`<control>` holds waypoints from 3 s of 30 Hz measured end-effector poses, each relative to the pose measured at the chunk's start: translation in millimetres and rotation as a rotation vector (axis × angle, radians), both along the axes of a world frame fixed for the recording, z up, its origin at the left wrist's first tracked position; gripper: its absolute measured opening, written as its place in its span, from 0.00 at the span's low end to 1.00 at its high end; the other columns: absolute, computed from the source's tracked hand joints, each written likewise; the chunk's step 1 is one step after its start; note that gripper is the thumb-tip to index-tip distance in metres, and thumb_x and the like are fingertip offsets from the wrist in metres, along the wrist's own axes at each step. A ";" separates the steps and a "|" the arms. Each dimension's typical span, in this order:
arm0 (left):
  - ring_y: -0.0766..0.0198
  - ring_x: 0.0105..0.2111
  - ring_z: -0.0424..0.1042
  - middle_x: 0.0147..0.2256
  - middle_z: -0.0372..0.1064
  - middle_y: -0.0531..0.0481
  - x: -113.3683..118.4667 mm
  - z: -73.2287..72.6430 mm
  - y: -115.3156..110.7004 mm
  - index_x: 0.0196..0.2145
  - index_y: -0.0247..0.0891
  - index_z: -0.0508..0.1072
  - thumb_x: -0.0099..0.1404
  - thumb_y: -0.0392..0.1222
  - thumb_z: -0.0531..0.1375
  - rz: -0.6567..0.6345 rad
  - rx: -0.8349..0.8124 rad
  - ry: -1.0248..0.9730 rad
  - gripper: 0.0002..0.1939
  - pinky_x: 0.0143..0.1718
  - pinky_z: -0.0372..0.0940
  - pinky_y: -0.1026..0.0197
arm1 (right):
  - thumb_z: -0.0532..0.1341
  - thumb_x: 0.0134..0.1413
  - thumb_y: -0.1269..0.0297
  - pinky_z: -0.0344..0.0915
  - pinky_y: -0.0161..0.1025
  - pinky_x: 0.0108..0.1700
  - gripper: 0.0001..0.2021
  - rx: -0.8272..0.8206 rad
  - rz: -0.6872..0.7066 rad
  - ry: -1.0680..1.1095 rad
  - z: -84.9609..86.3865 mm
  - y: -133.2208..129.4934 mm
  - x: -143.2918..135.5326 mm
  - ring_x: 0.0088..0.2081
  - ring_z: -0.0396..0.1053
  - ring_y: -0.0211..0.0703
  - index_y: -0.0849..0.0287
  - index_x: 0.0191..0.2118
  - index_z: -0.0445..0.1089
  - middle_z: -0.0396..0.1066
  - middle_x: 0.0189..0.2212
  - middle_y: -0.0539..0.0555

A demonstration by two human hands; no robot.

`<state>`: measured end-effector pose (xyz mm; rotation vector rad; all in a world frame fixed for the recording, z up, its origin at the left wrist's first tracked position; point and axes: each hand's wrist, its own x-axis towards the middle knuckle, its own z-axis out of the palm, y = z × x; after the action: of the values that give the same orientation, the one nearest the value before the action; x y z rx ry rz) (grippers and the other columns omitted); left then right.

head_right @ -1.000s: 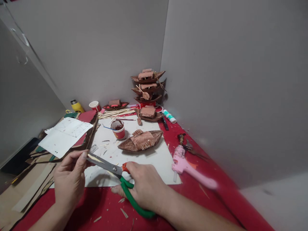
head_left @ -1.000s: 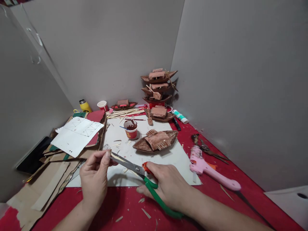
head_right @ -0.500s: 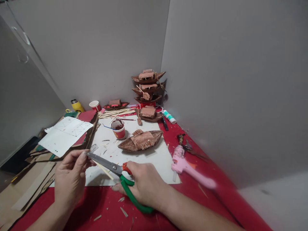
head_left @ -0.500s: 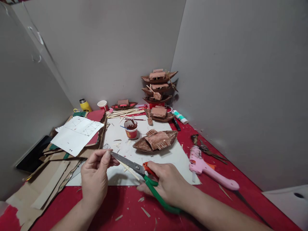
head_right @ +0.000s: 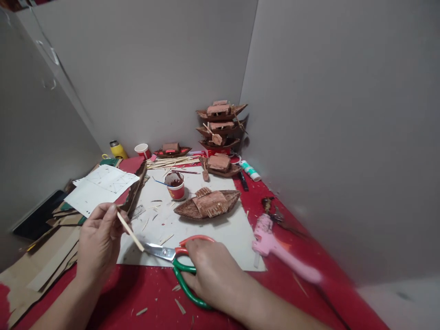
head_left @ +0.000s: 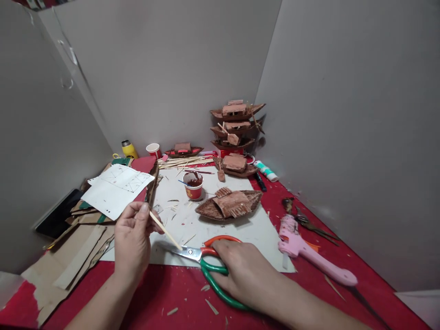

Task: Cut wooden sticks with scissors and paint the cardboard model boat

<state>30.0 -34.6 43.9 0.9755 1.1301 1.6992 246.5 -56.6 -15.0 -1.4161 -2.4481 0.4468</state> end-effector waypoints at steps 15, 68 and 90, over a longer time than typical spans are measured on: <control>0.69 0.17 0.67 0.18 0.67 0.59 22.4 -21.2 -7.0 0.32 0.40 0.64 0.61 0.48 0.62 -0.210 -0.135 0.177 0.12 0.20 0.62 0.68 | 0.62 0.54 0.57 0.65 0.36 0.35 0.12 -0.234 0.084 0.617 23.4 -8.9 -2.6 0.31 0.68 0.40 0.61 0.39 0.71 0.71 0.30 0.53; 0.70 0.18 0.70 0.23 0.73 0.53 -0.1 1.6 2.0 0.34 0.38 0.63 0.61 0.44 0.63 -0.466 -0.084 -0.137 0.11 0.21 0.67 0.68 | 0.56 0.43 0.77 0.60 0.39 0.46 0.20 -0.119 0.163 0.004 9.3 -9.1 5.3 0.43 0.65 0.47 0.56 0.45 0.66 0.68 0.43 0.54; 0.68 0.27 0.74 0.30 0.74 0.51 -23.8 27.7 -17.0 0.37 0.38 0.65 0.63 0.39 0.61 -0.342 0.151 -0.204 0.07 0.27 0.71 0.68 | 0.59 0.50 0.57 0.60 0.32 0.29 0.09 -0.223 -0.066 0.242 11.5 4.4 -4.3 0.27 0.64 0.39 0.57 0.31 0.62 0.68 0.25 0.48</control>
<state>6.2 -51.5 71.6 0.9978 0.6671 1.5767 242.3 -52.2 -3.5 -1.4263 -2.2067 0.8457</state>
